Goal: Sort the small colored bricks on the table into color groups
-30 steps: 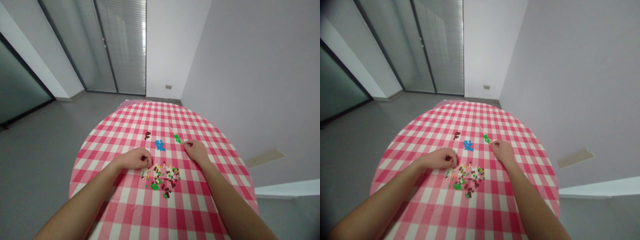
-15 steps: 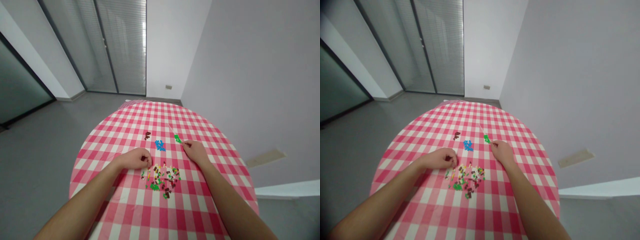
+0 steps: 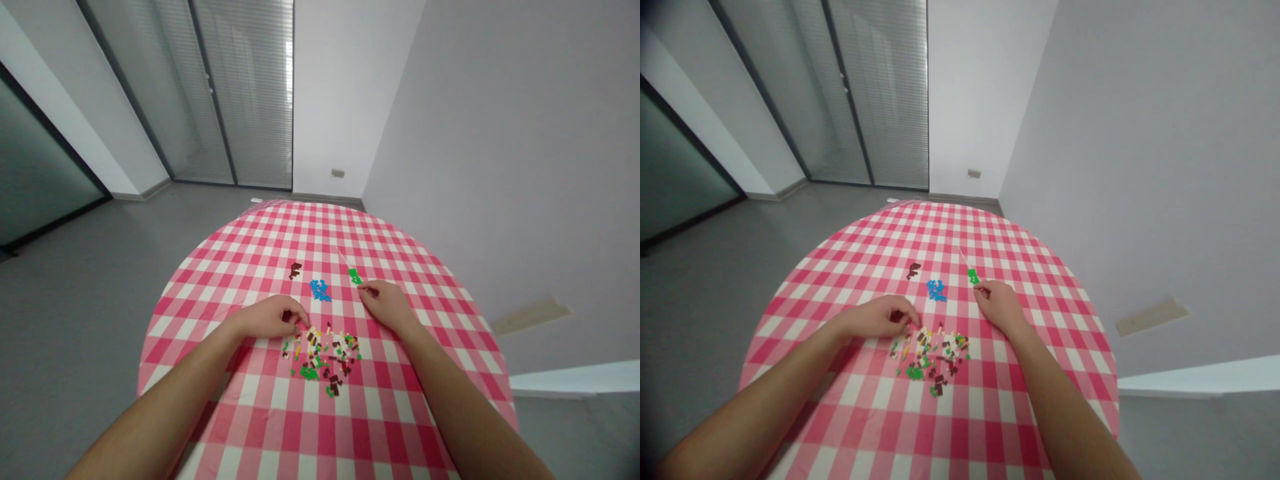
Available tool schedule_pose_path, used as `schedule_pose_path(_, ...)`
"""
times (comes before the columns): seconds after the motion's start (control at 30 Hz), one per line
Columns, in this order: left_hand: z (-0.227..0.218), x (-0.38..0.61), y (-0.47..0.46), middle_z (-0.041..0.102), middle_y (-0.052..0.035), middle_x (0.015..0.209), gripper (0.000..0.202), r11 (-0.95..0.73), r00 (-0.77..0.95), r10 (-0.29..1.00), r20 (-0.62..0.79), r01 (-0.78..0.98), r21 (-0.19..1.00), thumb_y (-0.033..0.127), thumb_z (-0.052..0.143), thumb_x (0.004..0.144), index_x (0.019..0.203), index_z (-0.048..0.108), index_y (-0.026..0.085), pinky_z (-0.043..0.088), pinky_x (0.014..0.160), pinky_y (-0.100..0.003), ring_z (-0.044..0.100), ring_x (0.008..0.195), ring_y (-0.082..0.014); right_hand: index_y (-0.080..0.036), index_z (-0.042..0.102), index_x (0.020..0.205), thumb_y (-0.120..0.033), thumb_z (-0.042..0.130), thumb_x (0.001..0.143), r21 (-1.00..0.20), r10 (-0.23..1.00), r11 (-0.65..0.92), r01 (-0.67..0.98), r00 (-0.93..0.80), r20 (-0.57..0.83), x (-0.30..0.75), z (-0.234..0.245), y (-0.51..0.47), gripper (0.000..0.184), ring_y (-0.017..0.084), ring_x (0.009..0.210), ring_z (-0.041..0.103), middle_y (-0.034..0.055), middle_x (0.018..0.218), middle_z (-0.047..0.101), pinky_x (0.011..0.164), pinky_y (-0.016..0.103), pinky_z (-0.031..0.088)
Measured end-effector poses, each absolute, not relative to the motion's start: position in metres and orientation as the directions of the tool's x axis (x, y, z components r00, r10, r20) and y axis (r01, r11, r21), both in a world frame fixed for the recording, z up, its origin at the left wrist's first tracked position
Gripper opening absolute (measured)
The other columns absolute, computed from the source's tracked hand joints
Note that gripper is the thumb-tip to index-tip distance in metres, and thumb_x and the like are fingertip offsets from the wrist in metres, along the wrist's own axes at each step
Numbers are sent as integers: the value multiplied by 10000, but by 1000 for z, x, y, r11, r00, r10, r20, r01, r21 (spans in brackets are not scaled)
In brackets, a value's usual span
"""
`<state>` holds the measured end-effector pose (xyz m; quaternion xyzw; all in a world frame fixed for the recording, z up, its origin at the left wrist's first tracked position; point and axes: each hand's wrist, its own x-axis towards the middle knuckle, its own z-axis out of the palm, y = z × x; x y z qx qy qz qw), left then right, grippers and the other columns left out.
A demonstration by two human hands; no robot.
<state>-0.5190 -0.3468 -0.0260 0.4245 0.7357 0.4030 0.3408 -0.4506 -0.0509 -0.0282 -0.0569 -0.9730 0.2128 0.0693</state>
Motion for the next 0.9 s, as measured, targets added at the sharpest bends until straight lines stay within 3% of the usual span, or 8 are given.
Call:
schedule_pose_path(0.2,-25,-518,-346,487,33,605,252,330,-415,893,-172,346,878,189,605,758,967,741,155,347,550,-232,422,566,-106,-209,770,917,-238,556,870,-488,-236,839,-242,-969,75,-438,-17,-78,221,191,776,668,61,879,757,707,282,472)
schedule_pose_path(0.37,-24,-518,-345,494,29,603,238,339,-428,888,-168,362,868,199,615,751,947,740,148,334,540,-228,424,568,-106,-226,768,946,-203,534,894,-524,-394,779,-345,-919,19,-431,-13,-97,241,179,782,654,42,897,755,677,256,441)
schedule_pose_path(0.57,-26,-520,-346,523,25,609,247,341,-422,890,-172,367,866,225,616,770,972,743,159,342,544,-232,453,565,-109,-249,767,979,-199,548,896,-516,-431,767,-383,-902,29,-432,-20,-102,239,192,826,652,41,927,751,714,270,447)
schedule_pose_path(0.67,-25,-520,-345,602,1,667,243,344,-424,889,-171,373,862,216,612,764,959,746,161,368,562,-236,488,586,-115,-247,771,961,-203,556,890,-515,-425,769,-377,-905,28,-433,-22,-103,230,195,830,661,42,932,756,720,272,452)
schedule_pose_path(0.9,-25,-519,-343,724,-36,820,294,359,-457,872,-174,356,863,110,534,711,915,739,164,459,655,-250,615,721,-156,-242,759,995,-227,556,890,-506,-331,802,-318,-941,67,-435,-25,-110,229,206,860,676,51,979,758,733,278,462)
